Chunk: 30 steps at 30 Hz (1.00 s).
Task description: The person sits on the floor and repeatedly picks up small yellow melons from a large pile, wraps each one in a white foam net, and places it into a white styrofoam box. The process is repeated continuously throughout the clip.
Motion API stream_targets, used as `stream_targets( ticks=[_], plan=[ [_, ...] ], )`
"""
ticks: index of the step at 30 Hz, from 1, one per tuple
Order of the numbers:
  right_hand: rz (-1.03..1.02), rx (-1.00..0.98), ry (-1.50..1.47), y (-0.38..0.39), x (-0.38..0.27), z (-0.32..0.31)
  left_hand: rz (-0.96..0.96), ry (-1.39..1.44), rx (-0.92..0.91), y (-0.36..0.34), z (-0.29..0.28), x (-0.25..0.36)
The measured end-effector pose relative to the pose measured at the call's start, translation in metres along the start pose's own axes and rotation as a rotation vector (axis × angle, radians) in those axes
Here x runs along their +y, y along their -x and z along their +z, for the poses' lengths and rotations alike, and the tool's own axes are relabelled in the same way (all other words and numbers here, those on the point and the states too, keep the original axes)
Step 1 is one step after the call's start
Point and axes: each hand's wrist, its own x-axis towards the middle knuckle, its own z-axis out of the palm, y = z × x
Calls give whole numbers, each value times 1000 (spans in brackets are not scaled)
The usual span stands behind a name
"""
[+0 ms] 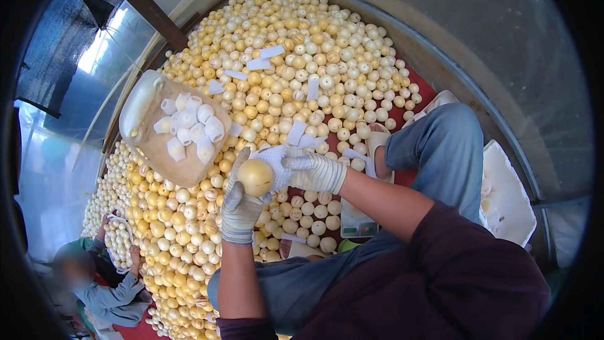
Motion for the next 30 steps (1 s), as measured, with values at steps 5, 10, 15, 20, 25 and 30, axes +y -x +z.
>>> stream_targets(
  ticks=[5, 10, 15, 20, 25, 30],
  plan=[
    [-39, 79, 169, -1, -5, -3, 17, -66, -48, -2, 8, 0],
    [-119, 512, 1234, 3, -33, -7, 48, -322, 102, -11, 6, -4],
    [-232, 502, 1554, 1, -12, 44, 17, -639, 247, -18, 0, -8],
    [-176, 296, 1264, 0, -7, 50, 91, -693, 316, -19, -35, -14],
    [-409, 381, 1880, 7, -19, 33, 60, -357, 184, -18, -12, -19],
    [-199, 484, 1882, 9, 2, 56, 213, -470, 136, -5, 18, -36]
  ],
)
